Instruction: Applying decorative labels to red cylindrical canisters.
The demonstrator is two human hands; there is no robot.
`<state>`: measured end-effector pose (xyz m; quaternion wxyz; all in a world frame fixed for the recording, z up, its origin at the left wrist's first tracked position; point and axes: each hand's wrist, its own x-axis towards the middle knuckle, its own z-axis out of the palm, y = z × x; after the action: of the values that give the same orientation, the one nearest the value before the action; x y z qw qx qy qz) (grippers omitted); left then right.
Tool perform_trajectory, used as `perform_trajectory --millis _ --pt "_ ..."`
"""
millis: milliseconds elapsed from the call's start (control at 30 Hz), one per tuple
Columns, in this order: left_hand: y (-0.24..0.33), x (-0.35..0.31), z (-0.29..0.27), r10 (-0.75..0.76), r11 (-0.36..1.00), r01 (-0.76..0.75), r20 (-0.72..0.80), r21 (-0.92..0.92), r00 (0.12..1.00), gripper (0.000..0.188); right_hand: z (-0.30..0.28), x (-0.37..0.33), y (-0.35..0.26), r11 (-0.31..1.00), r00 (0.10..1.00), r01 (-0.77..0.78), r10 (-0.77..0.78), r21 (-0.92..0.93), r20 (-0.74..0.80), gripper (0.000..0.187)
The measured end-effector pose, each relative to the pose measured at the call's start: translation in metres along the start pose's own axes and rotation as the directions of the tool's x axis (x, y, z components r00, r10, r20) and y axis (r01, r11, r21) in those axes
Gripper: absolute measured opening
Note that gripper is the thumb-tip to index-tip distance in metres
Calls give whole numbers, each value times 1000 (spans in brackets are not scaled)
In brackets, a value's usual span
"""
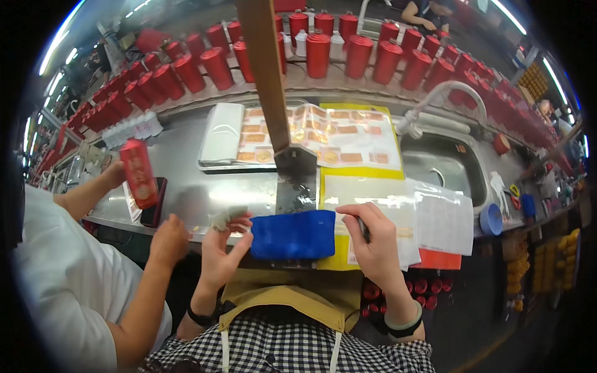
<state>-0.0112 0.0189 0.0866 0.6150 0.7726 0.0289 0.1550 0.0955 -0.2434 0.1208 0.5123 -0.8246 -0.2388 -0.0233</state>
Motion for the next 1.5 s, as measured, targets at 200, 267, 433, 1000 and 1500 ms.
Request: perform_trajectory --millis 200,267,433,1000,1500 --pt "-3 62 -4 42 994 -68 -277 -82 960 34 4 11 -3 999 999 -26 25 33 30 12" --pt "-4 70 4 147 987 -160 -298 -20 943 34 4 11 -1 999 999 -39 39 3 34 13" --pt "-12 77 13 110 994 -113 -251 2 962 36 4 22 10 999 998 -41 40 7 46 13" --pt "-66 364 -62 287 923 -107 -479 369 829 58 -7 75 48 988 987 -117 126 -99 98 8" --pt "-153 544 3 565 716 -360 -194 598 802 84 111 51 51 956 853 201 -63 -215 518 46"
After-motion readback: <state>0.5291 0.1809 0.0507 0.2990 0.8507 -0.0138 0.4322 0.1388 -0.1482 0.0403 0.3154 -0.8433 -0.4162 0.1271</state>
